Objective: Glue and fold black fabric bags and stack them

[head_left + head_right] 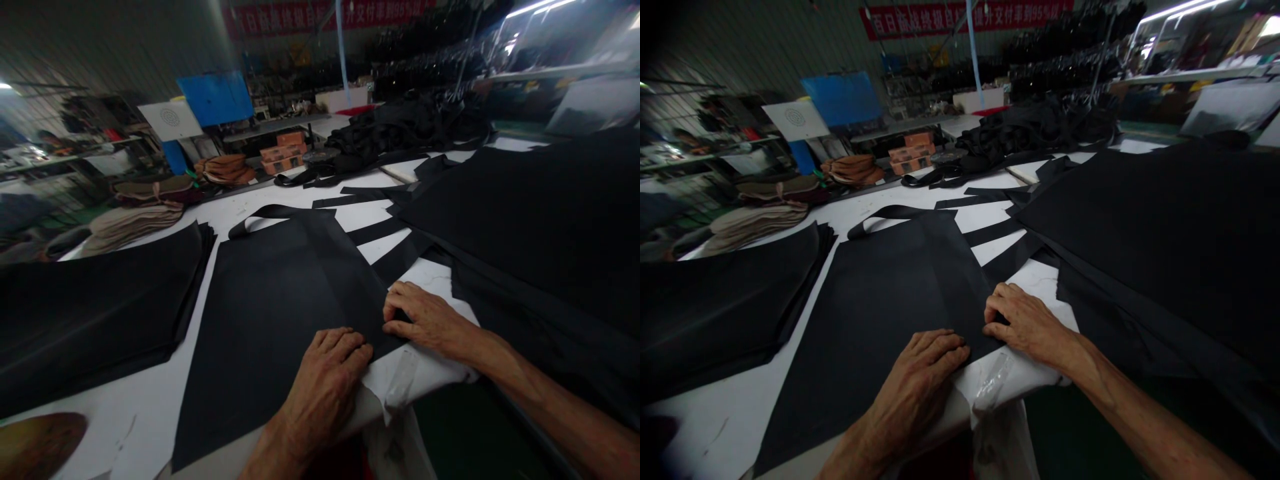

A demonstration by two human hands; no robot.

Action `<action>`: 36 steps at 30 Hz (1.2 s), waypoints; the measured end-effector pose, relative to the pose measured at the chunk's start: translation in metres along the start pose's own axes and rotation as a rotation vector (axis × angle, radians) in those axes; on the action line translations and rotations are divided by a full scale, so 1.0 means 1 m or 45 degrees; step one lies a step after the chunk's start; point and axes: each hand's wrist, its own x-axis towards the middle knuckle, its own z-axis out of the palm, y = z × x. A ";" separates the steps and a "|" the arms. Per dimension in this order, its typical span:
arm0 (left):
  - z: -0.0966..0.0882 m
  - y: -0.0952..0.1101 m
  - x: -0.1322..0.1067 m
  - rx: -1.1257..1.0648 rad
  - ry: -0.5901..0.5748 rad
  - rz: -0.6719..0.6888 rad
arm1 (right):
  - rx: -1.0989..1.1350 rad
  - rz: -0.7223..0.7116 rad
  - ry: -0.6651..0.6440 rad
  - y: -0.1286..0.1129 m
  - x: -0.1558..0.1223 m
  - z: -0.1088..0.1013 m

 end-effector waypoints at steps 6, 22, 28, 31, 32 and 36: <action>-0.007 -0.005 -0.006 -0.027 -0.079 0.011 | -0.001 -0.025 -0.014 0.003 -0.001 0.002; -0.010 -0.003 -0.010 -0.021 0.043 0.054 | 0.145 -0.118 -0.020 0.018 -0.004 0.005; 0.010 -0.017 -0.009 0.204 0.101 0.179 | 0.263 0.061 0.229 0.030 0.025 -0.015; 0.035 -0.025 0.004 0.259 0.154 0.182 | 0.293 0.070 0.351 0.008 0.060 -0.029; 0.044 -0.028 0.009 0.247 0.172 0.139 | 0.351 0.061 0.321 -0.006 0.075 -0.031; 0.069 -0.041 0.003 0.137 0.233 -0.256 | 0.668 0.087 0.122 -0.071 0.143 -0.016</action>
